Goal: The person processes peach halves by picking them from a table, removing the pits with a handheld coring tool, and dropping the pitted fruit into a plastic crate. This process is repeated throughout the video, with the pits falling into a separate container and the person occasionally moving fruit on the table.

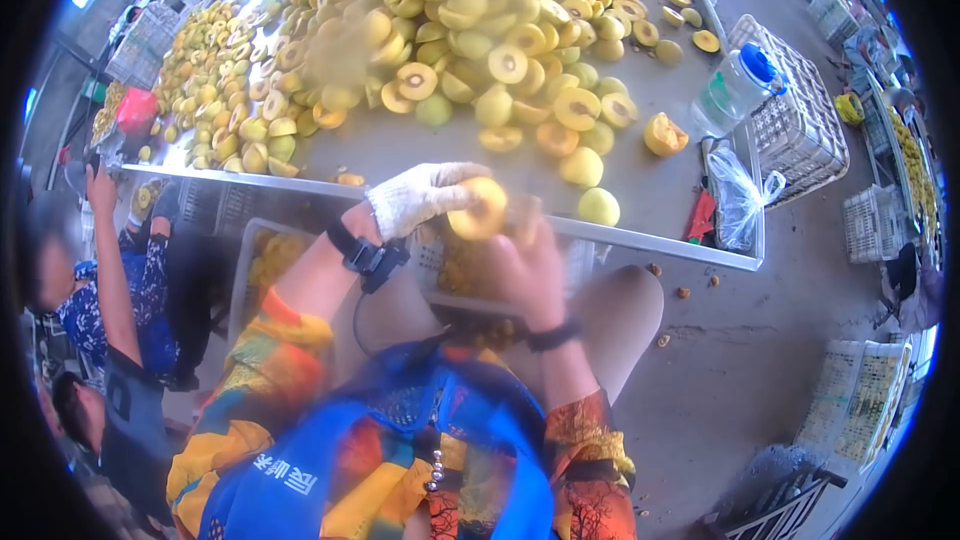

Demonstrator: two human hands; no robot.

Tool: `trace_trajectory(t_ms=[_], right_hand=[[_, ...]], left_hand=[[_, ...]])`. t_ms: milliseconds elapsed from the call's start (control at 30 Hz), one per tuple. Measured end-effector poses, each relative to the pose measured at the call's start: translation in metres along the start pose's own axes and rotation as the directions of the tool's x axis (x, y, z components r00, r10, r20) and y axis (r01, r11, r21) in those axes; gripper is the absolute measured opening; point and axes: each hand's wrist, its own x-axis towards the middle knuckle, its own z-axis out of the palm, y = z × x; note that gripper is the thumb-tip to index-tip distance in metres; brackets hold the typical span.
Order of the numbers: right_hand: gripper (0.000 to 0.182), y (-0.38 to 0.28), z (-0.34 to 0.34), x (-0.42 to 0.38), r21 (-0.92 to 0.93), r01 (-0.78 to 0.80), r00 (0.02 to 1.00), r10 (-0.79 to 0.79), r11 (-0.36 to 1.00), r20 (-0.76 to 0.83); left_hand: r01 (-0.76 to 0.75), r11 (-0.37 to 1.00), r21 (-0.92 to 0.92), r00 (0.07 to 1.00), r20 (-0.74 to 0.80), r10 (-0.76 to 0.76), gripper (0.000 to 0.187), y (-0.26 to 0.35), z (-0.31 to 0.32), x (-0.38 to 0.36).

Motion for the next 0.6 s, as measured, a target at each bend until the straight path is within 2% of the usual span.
trace_trajectory(t_ms=[100,133,233,267,300,367,467,567,600], right_hand=[[0.042,-0.012,0.022,0.009,0.208,-0.134,0.987,0.112,0.969,0.112],[0.042,-0.017,0.028,0.010,0.292,-0.195,0.979,0.170,0.936,0.110],[0.029,-0.040,0.051,0.004,0.544,-0.301,0.946,0.317,0.784,0.067],[0.025,-0.046,0.058,0.002,0.609,-0.336,0.923,0.381,0.719,0.060],[0.022,-0.049,0.064,0.001,0.668,-0.364,0.894,0.444,0.649,0.057],[0.014,-0.045,0.066,0.000,0.607,-0.429,0.872,0.483,0.669,0.085],[0.012,-0.049,0.056,-0.001,0.386,-0.549,0.835,0.508,0.742,0.211],[0.016,-0.040,0.058,-0.010,0.175,-0.396,0.897,0.339,0.902,0.282],[0.021,-0.041,0.055,-0.010,0.197,-0.373,0.899,0.301,0.907,0.320]], left_hand=[[0.084,0.994,-0.074,0.994,-0.060,-0.089,0.047,0.014,0.003,-0.026],[-0.039,0.991,-0.129,0.985,-0.173,0.017,0.045,-0.010,0.000,-0.021],[-0.228,0.911,-0.344,0.900,-0.431,0.063,0.044,-0.049,0.017,-0.024],[-0.272,0.892,-0.361,0.870,-0.488,0.068,0.045,-0.052,0.026,-0.026],[-0.256,0.882,-0.395,0.878,-0.478,0.040,0.045,-0.052,0.029,-0.031],[-0.224,0.856,-0.467,0.891,-0.454,-0.015,0.045,-0.049,0.034,-0.039],[-0.146,0.921,-0.362,0.907,-0.420,-0.021,0.051,-0.065,0.017,-0.038],[0.025,0.966,-0.256,0.943,-0.315,-0.107,0.056,-0.056,-0.003,-0.038],[0.086,0.972,-0.218,0.952,-0.270,-0.145,0.058,-0.050,-0.006,-0.040]])
